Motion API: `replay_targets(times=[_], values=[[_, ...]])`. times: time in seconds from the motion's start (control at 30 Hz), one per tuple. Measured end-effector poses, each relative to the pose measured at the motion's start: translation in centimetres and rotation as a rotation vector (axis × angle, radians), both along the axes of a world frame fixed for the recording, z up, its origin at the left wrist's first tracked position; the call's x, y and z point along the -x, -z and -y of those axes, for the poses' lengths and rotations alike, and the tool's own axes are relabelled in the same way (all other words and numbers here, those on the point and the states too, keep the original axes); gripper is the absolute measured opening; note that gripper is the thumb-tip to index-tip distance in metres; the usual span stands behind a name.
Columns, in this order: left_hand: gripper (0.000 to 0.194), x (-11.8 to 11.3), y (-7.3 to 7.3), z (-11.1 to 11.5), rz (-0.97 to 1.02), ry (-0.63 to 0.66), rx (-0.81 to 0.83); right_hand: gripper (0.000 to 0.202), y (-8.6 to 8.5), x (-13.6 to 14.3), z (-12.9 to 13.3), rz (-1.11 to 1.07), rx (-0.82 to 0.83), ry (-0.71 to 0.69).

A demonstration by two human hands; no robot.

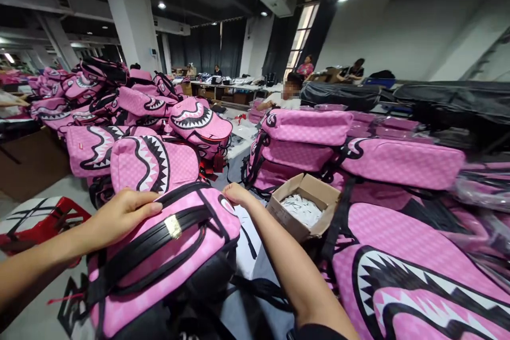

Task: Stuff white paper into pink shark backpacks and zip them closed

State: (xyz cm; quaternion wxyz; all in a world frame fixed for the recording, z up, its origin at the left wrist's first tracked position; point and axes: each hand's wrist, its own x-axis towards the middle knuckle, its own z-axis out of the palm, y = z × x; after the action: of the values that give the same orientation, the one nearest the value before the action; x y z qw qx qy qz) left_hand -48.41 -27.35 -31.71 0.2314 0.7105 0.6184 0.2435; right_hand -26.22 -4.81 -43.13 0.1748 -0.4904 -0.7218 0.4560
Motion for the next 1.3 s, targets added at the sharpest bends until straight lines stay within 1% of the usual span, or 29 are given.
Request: replay_targets(times=[0.1,0.2,0.27,0.3,0.37,0.43,0.47,0.5,0.53,0.6,0.67,0.77,0.83,0.9,0.97,1.03,1.07,1.13,1.2,1.3], values=[[0.048,1.1,-0.1,0.9,-0.009,0.024,-0.014,0.026,0.4,-1.0,0.4,-0.008,0.058,-0.021],[0.050,1.9,0.1,1.4,0.009,0.021,-0.004,0.027,1.5,-0.6,0.8,0.022,0.099,-0.026],[0.050,2.0,0.2,1.4,0.019,0.025,0.024,0.027,1.9,0.0,1.2,0.056,0.085,0.002],[0.050,2.0,0.2,1.3,0.028,0.019,0.033,0.024,1.6,0.1,1.7,0.059,0.050,0.029],[0.050,2.1,0.0,0.9,0.051,-0.016,0.039,0.016,0.2,-0.2,3.2,-0.004,-0.109,0.105],[0.049,2.2,-0.2,0.3,0.080,-0.054,0.030,0.017,-2.3,-1.2,5.9,-0.153,-0.353,0.135],[0.049,2.3,-0.2,-0.2,0.089,-0.067,0.023,0.023,-3.7,-1.9,7.6,-0.234,-0.472,0.104],[0.048,2.4,-0.2,-0.7,0.093,-0.073,0.016,0.028,-5.0,-2.5,9.3,-0.268,-0.570,0.013],[0.048,2.4,-0.3,-1.2,0.093,-0.074,0.007,0.028,-6.3,-3.0,10.9,-0.243,-0.671,-0.073],[0.046,2.2,-0.3,-2.5,0.076,-0.051,0.002,0.026,-8.1,-3.5,13.1,-0.090,-0.846,-0.177],[0.045,1.9,-0.4,-3.9,0.044,-0.010,0.003,0.022,-9.1,-3.5,13.5,0.154,-1.007,-0.191],[0.046,1.8,-0.7,-6.4,-0.070,0.045,-0.004,0.024,-10.2,-3.3,11.9,0.485,-1.217,-0.173],[0.048,1.9,-0.8,-8.1,-0.149,0.061,-0.033,0.025,-10.9,-3.7,10.9,0.579,-1.302,-0.157],[0.049,2.0,-0.8,-9.4,-0.140,0.048,-0.102,0.026,-11.5,-4.6,11.3,0.555,-1.309,-0.139],[0.050,1.7,-0.4,-10.2,-0.057,0.033,-0.170,0.024,-11.7,-5.3,13.1,0.447,-1.242,-0.114],[0.049,0.8,0.1,-10.5,0.010,0.045,-0.182,0.022,-11.4,-5.3,15.8,0.295,-1.113,-0.116],[0.048,0.2,0.4,-10.5,0.024,0.050,-0.177,0.020,-11.1,-5.0,17.1,0.227,-1.035,-0.138],[0.046,-1.1,0.9,-10.7,0.028,0.017,-0.172,0.018,-10.5,-3.9,19.2,0.142,-0.897,-0.191],[0.045,-2.3,1.3,-11.1,0.047,-0.049,-0.148,0.019,-10.1,-2.8,20.4,0.147,-0.801,-0.192],[0.045,-3.4,1.8,-11.6,0.122,-0.123,-0.123,0.021,-10.1,-2.6,20.7,0.219,-0.733,-0.047]])
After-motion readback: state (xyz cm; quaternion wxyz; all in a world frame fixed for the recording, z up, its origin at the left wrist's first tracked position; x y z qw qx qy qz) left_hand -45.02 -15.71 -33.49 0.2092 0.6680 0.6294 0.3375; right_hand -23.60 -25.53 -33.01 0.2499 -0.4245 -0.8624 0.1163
